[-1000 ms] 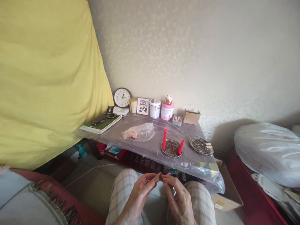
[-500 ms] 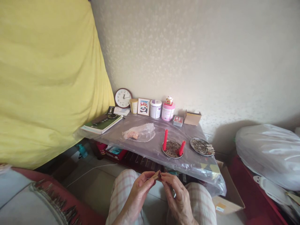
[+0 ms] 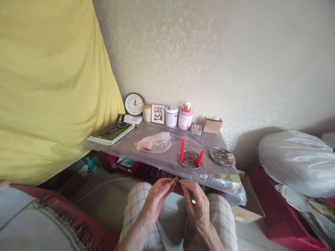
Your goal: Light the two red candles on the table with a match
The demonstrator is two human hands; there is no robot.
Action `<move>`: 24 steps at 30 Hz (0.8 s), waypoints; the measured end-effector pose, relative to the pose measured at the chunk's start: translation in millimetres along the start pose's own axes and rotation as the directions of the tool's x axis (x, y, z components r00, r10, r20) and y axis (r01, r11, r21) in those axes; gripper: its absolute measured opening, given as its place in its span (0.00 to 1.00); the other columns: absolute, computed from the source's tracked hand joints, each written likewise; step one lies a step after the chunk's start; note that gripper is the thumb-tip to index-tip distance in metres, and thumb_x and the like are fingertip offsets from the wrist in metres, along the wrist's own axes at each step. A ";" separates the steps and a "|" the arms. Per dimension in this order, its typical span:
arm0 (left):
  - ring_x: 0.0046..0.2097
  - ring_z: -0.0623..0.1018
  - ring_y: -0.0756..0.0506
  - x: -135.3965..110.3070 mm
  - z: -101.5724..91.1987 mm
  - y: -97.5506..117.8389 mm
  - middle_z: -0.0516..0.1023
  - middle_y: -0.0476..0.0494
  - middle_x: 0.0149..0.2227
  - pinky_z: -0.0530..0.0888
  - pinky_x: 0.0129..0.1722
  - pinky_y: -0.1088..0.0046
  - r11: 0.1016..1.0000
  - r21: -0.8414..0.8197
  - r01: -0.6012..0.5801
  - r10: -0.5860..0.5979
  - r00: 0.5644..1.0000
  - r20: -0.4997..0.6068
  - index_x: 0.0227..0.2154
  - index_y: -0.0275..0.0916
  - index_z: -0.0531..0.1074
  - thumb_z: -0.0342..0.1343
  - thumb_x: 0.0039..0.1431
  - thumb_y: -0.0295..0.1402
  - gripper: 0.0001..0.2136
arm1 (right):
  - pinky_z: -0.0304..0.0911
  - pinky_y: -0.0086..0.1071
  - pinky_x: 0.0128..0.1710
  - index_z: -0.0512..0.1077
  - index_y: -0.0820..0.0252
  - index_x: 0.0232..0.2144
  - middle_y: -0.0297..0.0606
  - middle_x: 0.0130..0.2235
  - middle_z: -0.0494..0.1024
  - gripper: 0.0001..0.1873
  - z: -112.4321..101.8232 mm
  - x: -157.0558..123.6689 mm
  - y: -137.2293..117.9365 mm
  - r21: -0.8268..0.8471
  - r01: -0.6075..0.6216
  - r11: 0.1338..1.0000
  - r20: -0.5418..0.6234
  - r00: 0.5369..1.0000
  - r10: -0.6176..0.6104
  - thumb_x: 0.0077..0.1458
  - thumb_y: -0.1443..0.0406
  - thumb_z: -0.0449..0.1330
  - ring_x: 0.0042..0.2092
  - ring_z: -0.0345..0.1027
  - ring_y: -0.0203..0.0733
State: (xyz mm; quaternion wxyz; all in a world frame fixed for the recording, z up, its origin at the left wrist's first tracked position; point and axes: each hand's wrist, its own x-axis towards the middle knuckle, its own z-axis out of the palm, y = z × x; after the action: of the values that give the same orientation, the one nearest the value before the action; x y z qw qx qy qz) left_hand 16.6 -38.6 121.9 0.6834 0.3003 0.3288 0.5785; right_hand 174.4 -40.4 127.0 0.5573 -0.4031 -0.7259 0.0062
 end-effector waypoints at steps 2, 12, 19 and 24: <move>0.50 0.77 0.38 0.4 0.8 -0.2 0.84 0.40 0.43 0.68 0.56 0.59 1.000 0.002 -0.009 0.009 1.000 0.015 0.37 0.40 0.80 0.67 0.53 0.40 0.12 | 0.76 0.32 0.41 0.74 0.54 0.43 0.38 0.38 0.83 0.11 2.5 -0.6 5.4 -0.027 -0.005 1.000 -0.002 1.000 0.005 0.64 0.72 0.56 0.39 0.79 0.40; 0.48 0.78 0.38 2.9 6.3 4.4 0.83 0.39 0.41 0.68 0.56 0.57 0.999 0.032 -0.017 0.018 1.000 -0.020 0.36 0.40 0.81 0.68 0.50 0.40 0.12 | 0.74 0.34 0.43 0.73 0.55 0.45 0.41 0.42 0.83 0.12 -4.4 7.0 -1.9 0.047 0.076 0.996 -0.007 0.997 -0.075 0.63 0.73 0.56 0.43 0.79 0.42; 0.50 0.76 0.36 0.1 3.7 6.0 0.83 0.37 0.43 0.66 0.57 0.56 0.998 0.052 -0.020 0.022 0.999 -0.042 0.36 0.38 0.81 0.69 0.50 0.40 0.14 | 0.73 0.31 0.33 0.75 0.59 0.36 0.39 0.32 0.83 0.12 13.7 -8.4 56.5 -0.147 -0.171 0.974 -0.127 0.980 0.153 0.67 0.61 0.54 0.32 0.78 0.41; 0.50 0.77 0.38 4.3 -1.0 0.8 0.84 0.39 0.42 0.67 0.56 0.58 0.999 0.052 -0.015 0.018 0.998 -0.061 0.36 0.39 0.81 0.69 0.50 0.40 0.13 | 0.72 0.30 0.38 0.76 0.58 0.38 0.36 0.35 0.83 0.09 2.4 -7.1 39.0 0.049 -0.348 0.936 -0.120 0.929 0.351 0.64 0.60 0.58 0.36 0.78 0.40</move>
State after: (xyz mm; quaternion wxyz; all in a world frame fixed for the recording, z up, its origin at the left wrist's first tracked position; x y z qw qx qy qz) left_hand 15.9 -34.2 121.5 0.6602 0.3026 0.3622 0.5843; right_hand 195.3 -17.2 102.5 0.5976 -0.5178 -0.6056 0.0895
